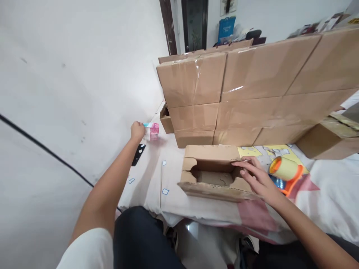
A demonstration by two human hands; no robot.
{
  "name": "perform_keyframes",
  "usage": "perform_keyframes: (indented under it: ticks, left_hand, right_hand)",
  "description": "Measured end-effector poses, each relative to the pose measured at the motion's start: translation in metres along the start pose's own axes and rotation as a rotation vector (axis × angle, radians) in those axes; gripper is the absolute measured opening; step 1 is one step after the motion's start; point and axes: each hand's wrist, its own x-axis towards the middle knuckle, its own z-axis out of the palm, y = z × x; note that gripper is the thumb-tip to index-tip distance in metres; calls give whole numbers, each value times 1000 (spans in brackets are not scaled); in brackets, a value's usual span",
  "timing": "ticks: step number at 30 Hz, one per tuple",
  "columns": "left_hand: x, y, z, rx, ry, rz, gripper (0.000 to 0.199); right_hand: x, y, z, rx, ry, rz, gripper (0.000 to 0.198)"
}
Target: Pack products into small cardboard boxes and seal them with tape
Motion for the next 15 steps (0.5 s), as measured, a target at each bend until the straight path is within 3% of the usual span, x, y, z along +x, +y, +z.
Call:
perform_keyframes:
  ticks: [5, 8, 11, 13, 15]
  left_hand:
    - [-55, 46, -107, -10, -64, 139, 12]
    - [-92, 80, -151, -86, -94, 285, 11]
    - [-130, 123, -173, -169, -91, 449, 12]
    - [-157, 153, -174, -218, -73, 570, 14]
    - [-185, 179, -167, -283, -63, 663, 16]
  right_hand:
    - [5, -24, -25, -73, 209, -195, 21]
    - [20, -63, -41, -88, 184, -369, 28]
    - [42, -118, -46, -94, 20, -500, 65]
    - [54, -154, -40, -101, -104, -514, 98]
    - [60, -183, -31, -131, -133, -486, 119]
